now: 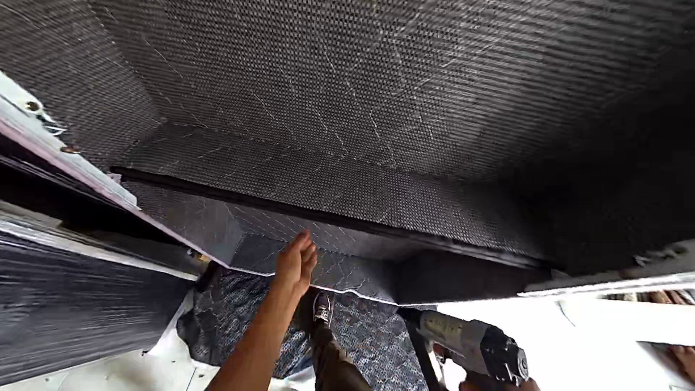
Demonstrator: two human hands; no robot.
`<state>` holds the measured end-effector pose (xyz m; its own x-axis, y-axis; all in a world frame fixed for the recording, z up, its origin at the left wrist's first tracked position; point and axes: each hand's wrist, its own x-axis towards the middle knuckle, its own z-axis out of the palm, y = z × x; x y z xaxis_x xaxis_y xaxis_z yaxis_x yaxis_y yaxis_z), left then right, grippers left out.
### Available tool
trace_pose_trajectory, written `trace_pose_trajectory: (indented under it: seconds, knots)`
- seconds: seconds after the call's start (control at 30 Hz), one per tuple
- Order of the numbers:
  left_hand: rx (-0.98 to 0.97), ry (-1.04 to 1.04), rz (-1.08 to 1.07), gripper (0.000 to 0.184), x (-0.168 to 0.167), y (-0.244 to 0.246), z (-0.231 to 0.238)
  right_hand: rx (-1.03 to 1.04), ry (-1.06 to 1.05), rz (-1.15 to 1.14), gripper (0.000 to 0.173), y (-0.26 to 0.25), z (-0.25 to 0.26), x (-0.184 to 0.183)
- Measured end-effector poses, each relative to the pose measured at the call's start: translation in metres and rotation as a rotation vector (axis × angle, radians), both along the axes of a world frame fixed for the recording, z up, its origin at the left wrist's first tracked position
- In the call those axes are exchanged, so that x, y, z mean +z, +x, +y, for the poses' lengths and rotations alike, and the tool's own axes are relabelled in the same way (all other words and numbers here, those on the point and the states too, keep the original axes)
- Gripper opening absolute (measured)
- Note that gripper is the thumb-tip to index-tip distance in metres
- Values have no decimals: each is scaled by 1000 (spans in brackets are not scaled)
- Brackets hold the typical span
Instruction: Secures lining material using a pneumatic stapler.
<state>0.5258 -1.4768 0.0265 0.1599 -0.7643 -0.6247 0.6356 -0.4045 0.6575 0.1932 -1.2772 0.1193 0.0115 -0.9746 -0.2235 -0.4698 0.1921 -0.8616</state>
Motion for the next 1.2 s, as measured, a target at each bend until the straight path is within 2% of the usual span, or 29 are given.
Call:
trace_pose_trajectory:
  seconds: [0.07, 0.17, 0.3, 0.4, 0.57, 0.83, 1.07, 1.2]
  knots:
    - [69, -6, 58, 58, -10, -14, -50, 92, 46, 45, 27, -5, -51, 8]
    - [206, -46, 157, 53, -21, -39, -101, 267, -21, 201, 28, -5, -126, 29]
    - [339, 2, 114, 44, -23, -47, -110, 403, -78, 375, 39, -9, -206, 54]
    - [373, 28, 110, 39, -25, -44, -109, 462, -141, 461, 39, 9, -259, 66]
    - [355, 38, 131, 41, -28, -41, -109, 738, -340, 394, 33, 61, -339, 46]
    - [395, 0, 172, 67, -36, -37, -108, 856, -155, 478, 41, 93, -378, 32]
    - [393, 52, 201, 68, -31, -34, -109, 951, -34, 578, 46, 102, -386, 41]
    - [344, 99, 208, 62, -29, -29, -106, 924, 58, 552, 47, 109, -389, 54]
